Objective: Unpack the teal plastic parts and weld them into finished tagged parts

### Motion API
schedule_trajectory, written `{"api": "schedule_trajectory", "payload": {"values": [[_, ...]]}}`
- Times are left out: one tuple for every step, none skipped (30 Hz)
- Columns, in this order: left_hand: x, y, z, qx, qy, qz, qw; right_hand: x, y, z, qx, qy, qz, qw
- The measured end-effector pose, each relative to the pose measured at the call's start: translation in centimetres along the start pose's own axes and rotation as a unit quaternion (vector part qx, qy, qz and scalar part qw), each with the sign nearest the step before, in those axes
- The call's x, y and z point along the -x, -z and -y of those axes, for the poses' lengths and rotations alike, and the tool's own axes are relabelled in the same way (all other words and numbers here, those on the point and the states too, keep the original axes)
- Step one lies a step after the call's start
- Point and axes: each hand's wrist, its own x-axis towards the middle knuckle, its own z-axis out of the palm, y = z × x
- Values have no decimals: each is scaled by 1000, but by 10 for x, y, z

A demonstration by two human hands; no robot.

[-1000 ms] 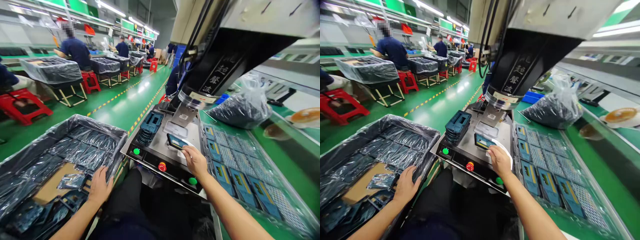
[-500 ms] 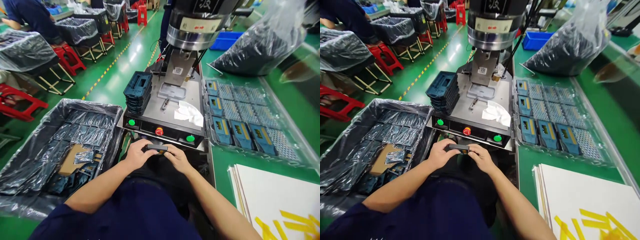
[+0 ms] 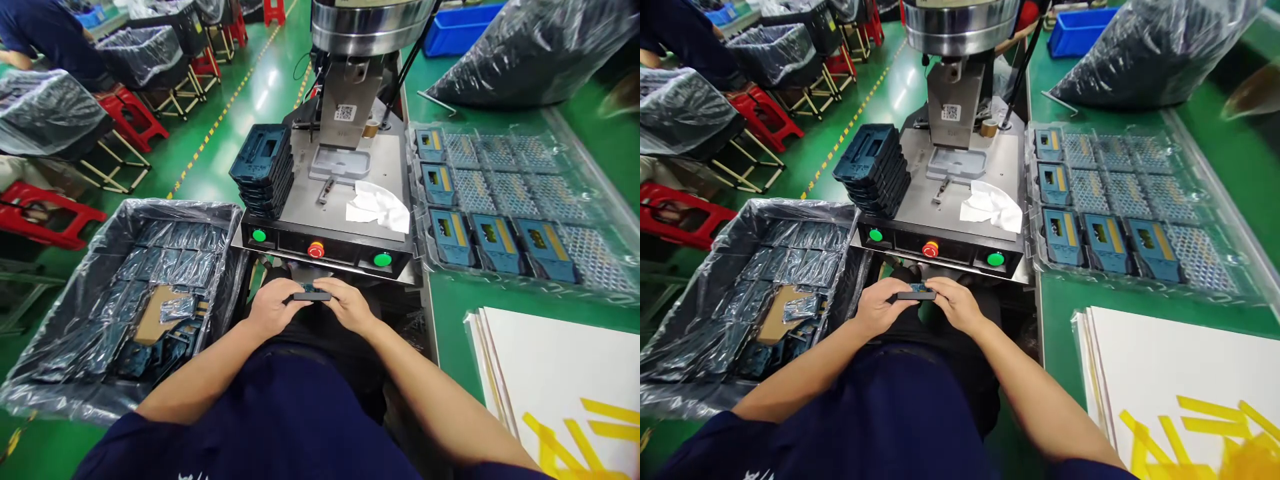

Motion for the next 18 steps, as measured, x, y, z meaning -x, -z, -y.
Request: {"api": "schedule_trajectory", "payload": {"values": [[0,0,0,0,-1,1,1000,0,1,0,3,0,1,1000],[0,0,0,1,0,3,1000,0,1,0,3,-1,2,1000],[0,0,0,6,5,5,1000,0,2,0,2,-3,2,1000],[0,-1,-1,12,17,9,1000,0,2,1,-2,-7,1,1000],[-1,-2,-1,21,43,12,999,0,3,2,-8,-13,0,1000],[-2,-3,-1,35,86,8,996,-1,3,3,-17,-22,0,1000],[-3,-4,-1,60,144,-4,988,-1,3,5,-29,-37,0,999],[-4,-6,-1,99,215,-22,971,-1,2,6,-46,-59,1,997],[-6,-8,0,149,288,-46,945,-1,1,7,-67,-87,3,994],[-8,-10,1,205,354,-72,910,-1,-1,8,-96,-119,6,988],[-10,-12,1,260,406,-97,871,0,-3,9,-131,-152,12,980],[-12,-13,1,307,441,-118,835,1,-6,10,-170,-183,23,968],[-13,-13,1,342,464,-133,806,2,-8,10,-209,-211,38,954],[-14,-13,1,365,477,-145,786,2,-10,11,-243,-233,56,940],[-15,-13,0,381,484,-150,774,3,-12,12,-269,-251,72,927],[-14,-13,-1,391,487,-151,766,3,-13,13,-285,-267,84,917],[-14,-12,-2,396,488,-149,763,3,-14,14,-291,-279,90,911],[-13,-11,-3,397,490,-143,763,2,-14,15,-288,-284,88,910]]}}
